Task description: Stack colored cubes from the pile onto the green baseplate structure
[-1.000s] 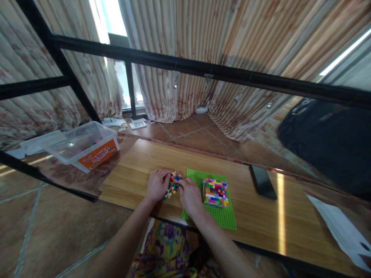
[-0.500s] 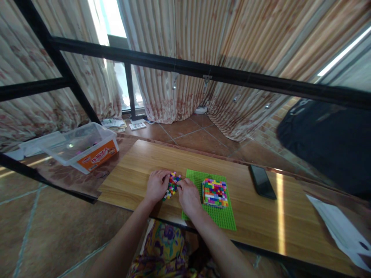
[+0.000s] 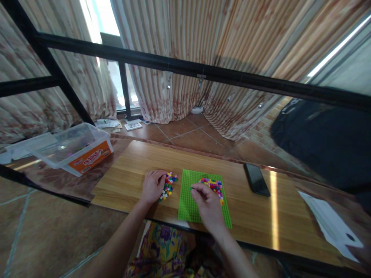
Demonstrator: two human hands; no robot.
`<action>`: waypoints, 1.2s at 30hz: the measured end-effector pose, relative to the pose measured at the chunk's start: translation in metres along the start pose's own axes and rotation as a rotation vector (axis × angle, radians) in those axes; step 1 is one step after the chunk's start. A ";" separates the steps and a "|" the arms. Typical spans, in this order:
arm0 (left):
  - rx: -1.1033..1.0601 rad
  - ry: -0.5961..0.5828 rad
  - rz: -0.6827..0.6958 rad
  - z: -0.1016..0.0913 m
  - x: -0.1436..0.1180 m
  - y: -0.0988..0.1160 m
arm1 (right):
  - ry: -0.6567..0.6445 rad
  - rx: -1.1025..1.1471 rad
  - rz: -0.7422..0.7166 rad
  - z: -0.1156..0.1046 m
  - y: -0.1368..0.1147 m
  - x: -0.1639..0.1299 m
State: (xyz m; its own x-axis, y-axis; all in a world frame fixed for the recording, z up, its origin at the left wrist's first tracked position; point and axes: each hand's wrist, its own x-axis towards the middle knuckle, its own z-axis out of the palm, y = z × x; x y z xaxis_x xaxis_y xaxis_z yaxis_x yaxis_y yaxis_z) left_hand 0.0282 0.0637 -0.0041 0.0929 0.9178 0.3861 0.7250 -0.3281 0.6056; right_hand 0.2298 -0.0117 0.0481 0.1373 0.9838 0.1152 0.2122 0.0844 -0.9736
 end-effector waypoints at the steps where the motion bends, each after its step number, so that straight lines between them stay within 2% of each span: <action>1: 0.003 0.002 0.004 0.000 0.000 0.000 | 0.022 0.040 0.026 -0.005 0.000 -0.002; 9: 0.016 -0.018 0.014 0.000 0.002 -0.004 | 0.129 0.133 0.142 -0.039 0.006 -0.011; 14: 0.024 -0.024 0.018 -0.001 0.001 -0.002 | 0.334 0.055 0.137 -0.064 0.021 -0.008; 18: 0.020 -0.028 0.007 -0.002 0.002 -0.002 | 0.377 -0.052 0.130 -0.081 0.029 -0.002; 23: 0.019 -0.030 0.000 -0.002 0.003 -0.002 | 0.406 -0.045 0.121 -0.083 0.042 0.005; 29: 0.013 -0.028 0.001 -0.001 0.002 -0.004 | 0.374 0.047 0.120 -0.078 0.061 0.014; 36: 0.017 -0.016 0.007 0.000 0.002 -0.004 | 0.345 0.209 0.161 -0.077 0.063 0.017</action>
State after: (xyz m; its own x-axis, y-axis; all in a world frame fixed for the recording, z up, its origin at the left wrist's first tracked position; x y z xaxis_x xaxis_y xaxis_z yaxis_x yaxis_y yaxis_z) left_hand 0.0253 0.0667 -0.0059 0.1087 0.9188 0.3794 0.7358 -0.3310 0.5908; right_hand 0.3200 -0.0017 0.0044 0.4760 0.8793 -0.0169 -0.0339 -0.0009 -0.9994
